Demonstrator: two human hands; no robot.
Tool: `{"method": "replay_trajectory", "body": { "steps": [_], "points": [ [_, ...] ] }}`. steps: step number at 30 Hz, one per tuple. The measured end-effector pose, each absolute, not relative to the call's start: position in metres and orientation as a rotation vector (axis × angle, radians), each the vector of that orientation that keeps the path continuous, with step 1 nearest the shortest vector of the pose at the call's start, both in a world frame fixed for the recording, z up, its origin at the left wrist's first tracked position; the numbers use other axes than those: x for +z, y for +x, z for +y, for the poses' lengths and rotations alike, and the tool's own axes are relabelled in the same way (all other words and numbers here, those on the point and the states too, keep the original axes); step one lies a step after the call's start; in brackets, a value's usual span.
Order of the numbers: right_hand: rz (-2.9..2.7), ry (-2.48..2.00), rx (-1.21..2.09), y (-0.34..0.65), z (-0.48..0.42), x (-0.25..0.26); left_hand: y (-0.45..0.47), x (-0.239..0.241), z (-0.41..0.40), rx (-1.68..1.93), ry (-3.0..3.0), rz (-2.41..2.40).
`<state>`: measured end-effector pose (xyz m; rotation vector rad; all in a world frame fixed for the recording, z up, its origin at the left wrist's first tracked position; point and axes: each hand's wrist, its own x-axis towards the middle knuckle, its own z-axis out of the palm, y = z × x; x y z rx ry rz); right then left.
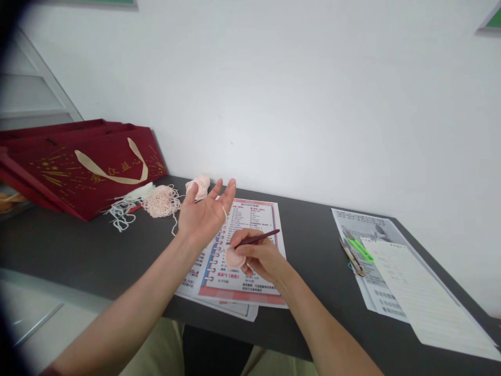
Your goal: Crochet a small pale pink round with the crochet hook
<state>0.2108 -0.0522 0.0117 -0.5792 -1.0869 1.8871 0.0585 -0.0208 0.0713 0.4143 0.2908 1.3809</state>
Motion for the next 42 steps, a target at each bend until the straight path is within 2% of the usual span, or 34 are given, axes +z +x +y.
{"method": "replay_trajectory", "body": {
  "steps": [3, 9, 12, 14, 17, 24, 30, 37, 42],
  "points": [
    [-1.037, -0.528, 1.922, 0.213, -0.052, 0.011, 0.069, 0.057, -0.025, 1.514, 0.683, 0.355],
    [-0.899, -0.502, 1.845, 0.220, -0.047, 0.012, 0.054, 0.020, -0.041, 1.346, 1.521, 0.552],
    [-0.901, -0.518, 1.856, 0.217, -0.047, 0.011, 0.039, 0.020, -0.042, 1.103, 1.968, 0.600],
    [-0.905, -0.550, 1.834, 0.214, -0.048, 0.009, 0.034, 0.025, -0.041, 1.073, 2.069, 0.634],
    [-0.896, -0.604, 1.739, 0.210, -0.048, 0.008, 0.033, 0.027, -0.037, 1.049, 1.964, 0.683],
    [-0.854, -0.685, 1.577, 0.200, -0.050, 0.006, 0.042, 0.018, -0.032, 0.935, 1.285, 0.604],
    [-1.046, -0.713, 1.471, 0.197, -0.052, -0.001, 0.042, 0.025, -0.029, 0.950, 1.251, 0.742],
    [-1.485, -0.903, 0.962, 0.201, -0.055, -0.004, 0.036, 0.017, -0.023, 0.912, 1.252, 0.777],
    [-1.501, -1.006, 0.944, 0.199, -0.059, -0.009, 0.031, 0.010, -0.023, 0.922, 1.224, 0.792]
  ]
}}
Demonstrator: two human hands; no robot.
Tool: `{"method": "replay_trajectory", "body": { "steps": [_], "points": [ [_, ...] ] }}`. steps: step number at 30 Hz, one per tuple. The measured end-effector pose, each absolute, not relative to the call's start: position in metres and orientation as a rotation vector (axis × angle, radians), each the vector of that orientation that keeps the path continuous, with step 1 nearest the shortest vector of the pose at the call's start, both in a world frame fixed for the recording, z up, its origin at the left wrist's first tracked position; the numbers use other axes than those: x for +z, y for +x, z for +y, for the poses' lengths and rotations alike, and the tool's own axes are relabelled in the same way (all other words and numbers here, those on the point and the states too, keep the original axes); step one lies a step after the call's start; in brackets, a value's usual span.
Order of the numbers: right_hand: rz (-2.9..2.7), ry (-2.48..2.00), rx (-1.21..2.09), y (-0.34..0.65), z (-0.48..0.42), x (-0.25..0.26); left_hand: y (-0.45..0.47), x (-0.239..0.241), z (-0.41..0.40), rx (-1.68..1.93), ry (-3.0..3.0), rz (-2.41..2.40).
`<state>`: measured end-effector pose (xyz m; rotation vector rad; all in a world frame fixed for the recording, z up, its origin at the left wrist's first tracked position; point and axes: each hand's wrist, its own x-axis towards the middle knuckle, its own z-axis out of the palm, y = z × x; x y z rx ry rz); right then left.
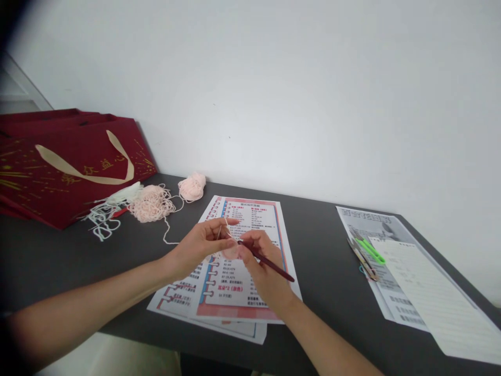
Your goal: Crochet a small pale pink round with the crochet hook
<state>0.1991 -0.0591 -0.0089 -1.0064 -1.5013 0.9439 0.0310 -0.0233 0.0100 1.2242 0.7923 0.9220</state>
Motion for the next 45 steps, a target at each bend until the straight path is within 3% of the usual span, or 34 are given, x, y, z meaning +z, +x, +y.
{"method": "replay_trajectory", "body": {
  "steps": [11, 17, 35, 45],
  "points": [
    [-1.017, -0.770, 1.509, 0.191, -0.050, -0.001, 0.026, 0.011, -0.023, 0.923, 1.234, 0.859],
    [-0.873, -0.758, 1.636, 0.193, -0.045, 0.002, 0.024, 0.011, -0.021, 0.915, 1.227, 0.825],
    [-0.938, -0.807, 1.645, 0.207, -0.035, 0.003, 0.026, 0.013, -0.024, 0.732, 1.189, 0.831],
    [-1.277, -0.898, 1.344, 0.213, -0.040, 0.005, 0.025, 0.010, -0.022, 0.699, 1.211, 0.856]
  ]
}}
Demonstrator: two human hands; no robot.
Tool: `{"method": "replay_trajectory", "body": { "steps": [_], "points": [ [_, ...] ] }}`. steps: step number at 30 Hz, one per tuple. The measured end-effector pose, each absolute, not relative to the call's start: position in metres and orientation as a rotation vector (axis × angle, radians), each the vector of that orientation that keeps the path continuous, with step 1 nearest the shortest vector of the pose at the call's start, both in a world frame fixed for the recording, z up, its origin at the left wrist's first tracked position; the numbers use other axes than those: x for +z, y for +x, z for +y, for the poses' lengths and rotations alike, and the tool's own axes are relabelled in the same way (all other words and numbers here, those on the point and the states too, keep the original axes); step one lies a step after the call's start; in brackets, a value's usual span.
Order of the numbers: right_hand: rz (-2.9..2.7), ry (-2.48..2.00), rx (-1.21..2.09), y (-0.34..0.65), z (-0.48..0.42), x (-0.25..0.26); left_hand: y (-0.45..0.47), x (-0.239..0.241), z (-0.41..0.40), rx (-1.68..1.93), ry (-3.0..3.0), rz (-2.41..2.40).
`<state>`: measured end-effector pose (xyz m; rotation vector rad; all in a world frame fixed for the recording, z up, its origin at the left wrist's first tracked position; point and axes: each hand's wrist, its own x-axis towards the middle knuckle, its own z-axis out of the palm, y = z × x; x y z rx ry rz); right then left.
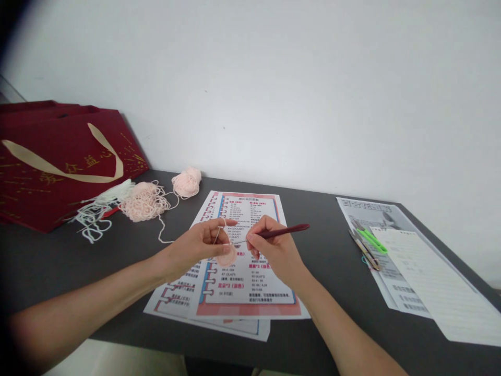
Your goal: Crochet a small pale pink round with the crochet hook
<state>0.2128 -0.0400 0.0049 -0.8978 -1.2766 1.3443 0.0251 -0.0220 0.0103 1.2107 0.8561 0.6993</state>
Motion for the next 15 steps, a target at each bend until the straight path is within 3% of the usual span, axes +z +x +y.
{"method": "replay_trajectory", "body": {
  "steps": [7, 15],
  "points": [
    [-1.461, -0.985, 1.170, 0.212, -0.044, 0.005, 0.025, 0.008, -0.022, 0.692, 1.290, 0.898],
    [-1.935, -1.020, 0.644, 0.212, -0.053, 0.002, 0.024, -0.001, -0.021, 0.807, 1.449, 0.965]
  ]
}}
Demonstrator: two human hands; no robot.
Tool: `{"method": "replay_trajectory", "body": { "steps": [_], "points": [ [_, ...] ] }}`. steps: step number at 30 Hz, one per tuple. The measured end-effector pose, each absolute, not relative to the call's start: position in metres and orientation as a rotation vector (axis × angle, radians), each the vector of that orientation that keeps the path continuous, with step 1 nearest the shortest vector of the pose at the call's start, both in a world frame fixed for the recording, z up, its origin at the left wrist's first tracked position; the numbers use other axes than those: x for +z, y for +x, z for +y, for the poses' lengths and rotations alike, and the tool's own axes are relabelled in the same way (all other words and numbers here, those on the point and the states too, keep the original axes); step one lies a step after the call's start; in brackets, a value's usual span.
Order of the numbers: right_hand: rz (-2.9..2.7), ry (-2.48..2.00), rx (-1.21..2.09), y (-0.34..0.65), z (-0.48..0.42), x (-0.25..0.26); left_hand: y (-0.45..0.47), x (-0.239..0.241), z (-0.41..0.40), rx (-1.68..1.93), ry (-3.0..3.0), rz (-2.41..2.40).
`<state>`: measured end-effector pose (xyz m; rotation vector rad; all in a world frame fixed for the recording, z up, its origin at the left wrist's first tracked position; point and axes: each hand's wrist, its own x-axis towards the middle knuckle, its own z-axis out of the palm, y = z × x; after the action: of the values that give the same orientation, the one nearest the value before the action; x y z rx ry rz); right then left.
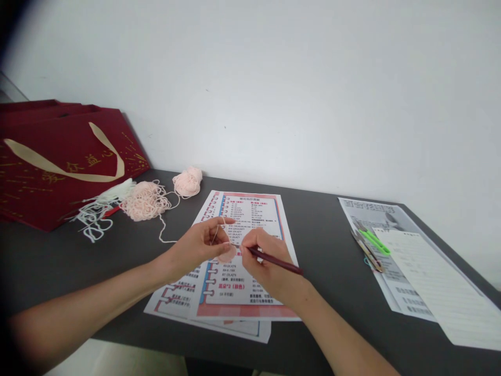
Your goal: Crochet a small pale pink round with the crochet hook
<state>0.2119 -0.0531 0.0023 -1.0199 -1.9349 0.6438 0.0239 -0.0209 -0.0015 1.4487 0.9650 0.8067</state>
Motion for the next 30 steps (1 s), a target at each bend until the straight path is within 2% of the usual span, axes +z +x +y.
{"method": "replay_trajectory", "body": {
  "steps": [4, 13, 19, 30],
  "points": [
    [-2.052, -0.891, 0.410, 0.207, -0.054, 0.000, 0.024, -0.006, -0.020, 0.857, 1.514, 1.024],
    [-2.158, -0.765, 0.148, 0.194, -0.061, -0.007, 0.026, 0.002, -0.029, 0.992, 1.691, 1.144],
    [-2.279, -0.731, -0.145, 0.192, -0.063, -0.013, 0.027, -0.004, -0.022, 0.964, 1.438, 1.062],
    [-2.301, -0.761, -0.244, 0.193, -0.060, -0.012, 0.027, 0.000, -0.026, 1.022, 1.532, 1.094]
  ]
}}
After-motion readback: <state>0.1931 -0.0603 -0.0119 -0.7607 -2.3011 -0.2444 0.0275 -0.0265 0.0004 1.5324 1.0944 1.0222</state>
